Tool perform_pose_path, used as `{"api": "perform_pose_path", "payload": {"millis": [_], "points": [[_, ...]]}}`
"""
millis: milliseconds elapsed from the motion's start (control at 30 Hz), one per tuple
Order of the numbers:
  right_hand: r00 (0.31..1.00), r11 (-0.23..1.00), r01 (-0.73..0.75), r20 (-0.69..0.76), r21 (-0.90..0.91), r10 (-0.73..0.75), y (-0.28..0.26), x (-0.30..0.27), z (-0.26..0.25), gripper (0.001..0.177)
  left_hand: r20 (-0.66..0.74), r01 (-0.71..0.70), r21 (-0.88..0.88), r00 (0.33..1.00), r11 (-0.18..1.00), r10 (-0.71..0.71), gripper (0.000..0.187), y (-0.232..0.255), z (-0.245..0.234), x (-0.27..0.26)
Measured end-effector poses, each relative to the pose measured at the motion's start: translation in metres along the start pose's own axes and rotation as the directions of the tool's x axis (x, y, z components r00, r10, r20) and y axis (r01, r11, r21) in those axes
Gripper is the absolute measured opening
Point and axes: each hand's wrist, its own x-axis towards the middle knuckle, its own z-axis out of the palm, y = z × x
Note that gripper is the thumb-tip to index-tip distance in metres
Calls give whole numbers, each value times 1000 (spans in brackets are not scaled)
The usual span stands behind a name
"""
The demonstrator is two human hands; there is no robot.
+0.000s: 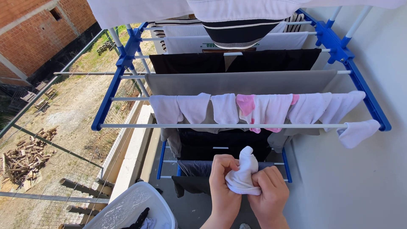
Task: The person repeatedly picks socks from a white laundry basket and hangs them one by one on a blue and white drying rack on a balcony. The socks are mostly white and pink, and the person spreads them along the rack bars to dry.
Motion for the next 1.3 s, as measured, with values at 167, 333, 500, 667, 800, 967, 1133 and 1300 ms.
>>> {"api": "perform_pose_path", "payload": {"millis": [167, 333, 500, 667, 800, 967, 1133, 1300], "points": [[998, 993, -59, -9, 98, 60, -1, 8, -10, 43, -38, -25, 2, 999, 1000, 25, 35, -5, -3, -6], [991, 996, -76, -105, 46, 80, 9, -11, -14, 21, -5, -174, 217, 984, 961, 179, 40, -8, -4, -4], [976, 986, -157, -143, 57, 164, 27, -37, -5, 29, 92, -279, 239, 960, 930, 264, 22, -12, -6, -7], [994, 1000, -9, -109, -25, 6, 27, -25, -7, 15, 65, -292, 254, 956, 922, 285, 21, -16, -3, -15], [991, 995, 12, -130, -103, -26, 12, -10, -13, 20, -7, -290, 203, 955, 935, 298, 24, -14, 1, -19], [988, 999, -21, -152, -44, 15, 13, -10, -13, 22, -9, -227, 187, 973, 956, 233, 33, -7, 1, -21], [994, 1000, 0, -113, -20, -2, 4, -1, -21, 18, 32, -300, 259, 953, 918, 303, 21, -9, -5, -12], [983, 975, -185, 10, 123, 185, 6, -3, -20, 20, 161, -97, 237, 985, 967, 59, 47, -12, -5, 2]]}}
